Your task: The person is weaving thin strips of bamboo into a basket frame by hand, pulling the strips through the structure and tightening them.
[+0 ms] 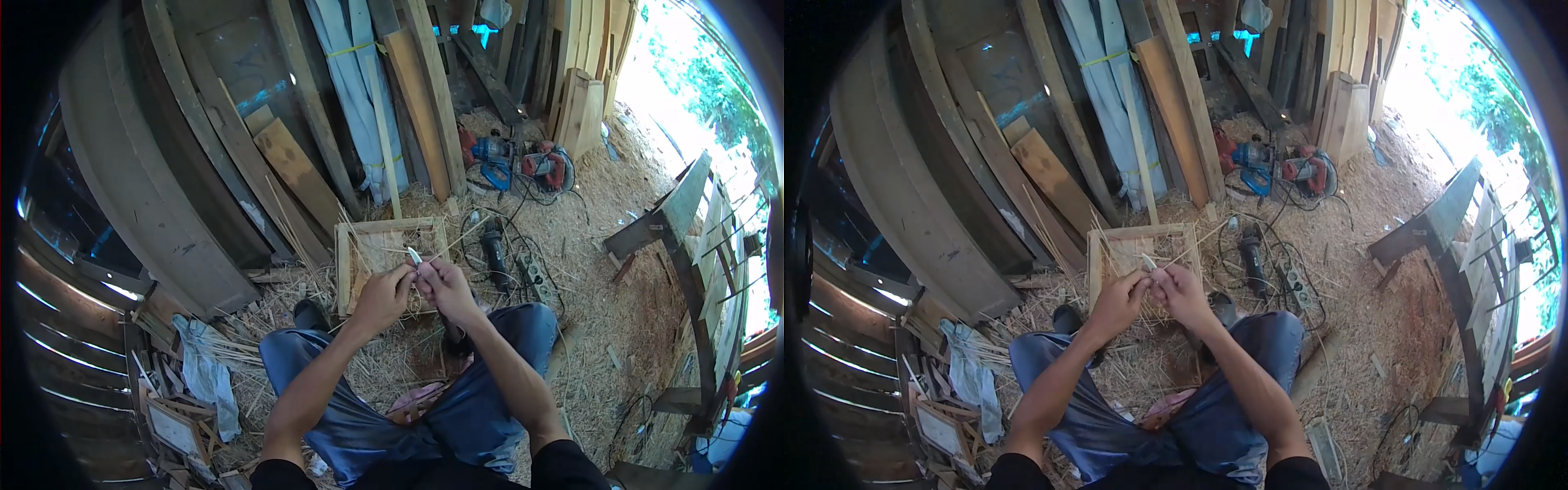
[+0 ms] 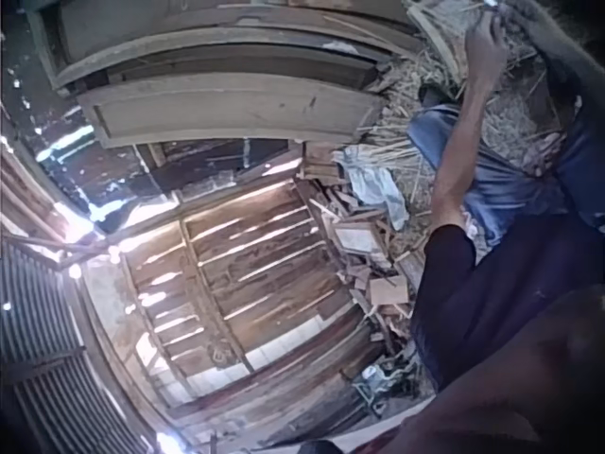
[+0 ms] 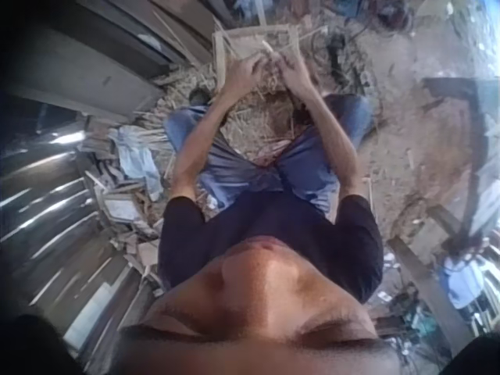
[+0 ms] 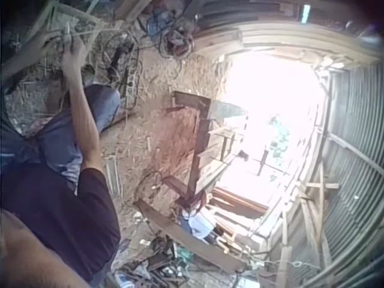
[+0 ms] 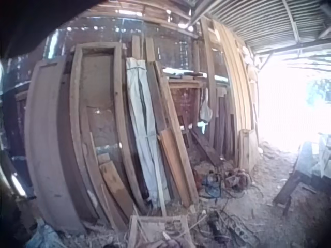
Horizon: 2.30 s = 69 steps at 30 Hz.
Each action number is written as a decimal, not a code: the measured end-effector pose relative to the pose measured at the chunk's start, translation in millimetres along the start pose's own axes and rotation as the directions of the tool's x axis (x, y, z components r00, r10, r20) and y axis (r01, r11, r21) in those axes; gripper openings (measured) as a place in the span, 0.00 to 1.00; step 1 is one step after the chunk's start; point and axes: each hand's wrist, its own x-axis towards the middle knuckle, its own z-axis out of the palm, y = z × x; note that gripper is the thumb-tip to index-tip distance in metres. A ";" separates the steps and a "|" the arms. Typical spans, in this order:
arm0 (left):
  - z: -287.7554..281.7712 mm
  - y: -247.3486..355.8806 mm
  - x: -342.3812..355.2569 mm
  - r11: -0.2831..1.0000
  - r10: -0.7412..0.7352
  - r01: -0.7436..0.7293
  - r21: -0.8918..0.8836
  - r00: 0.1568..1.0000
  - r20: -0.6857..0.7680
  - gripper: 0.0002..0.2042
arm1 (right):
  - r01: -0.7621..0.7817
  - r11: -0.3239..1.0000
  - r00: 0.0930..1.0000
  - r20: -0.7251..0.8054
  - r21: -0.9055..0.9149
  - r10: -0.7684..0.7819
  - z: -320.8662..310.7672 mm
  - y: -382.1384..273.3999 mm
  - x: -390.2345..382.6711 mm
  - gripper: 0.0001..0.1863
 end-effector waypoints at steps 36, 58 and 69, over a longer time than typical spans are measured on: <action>2.0 1.1 -3.1 0.996 -0.085 0.084 0.011 0.986 0.143 0.08 | 0.038 0.947 0.995 -0.102 0.320 -0.005 -65.2 -13.5 7.1 0.15; 2.8 -2.8 -9.8 0.997 0.025 -0.029 0.065 0.998 0.055 0.08 | 0.098 0.985 0.922 -0.385 0.139 -0.038 -85.6 -19.4 12.8 0.14; 2.1 -9.1 0.0 0.999 -0.037 0.037 -0.015 0.999 0.017 0.08 | 0.254 0.903 0.828 -0.405 -0.347 -0.388 -74.9 -7.1 15.1 0.18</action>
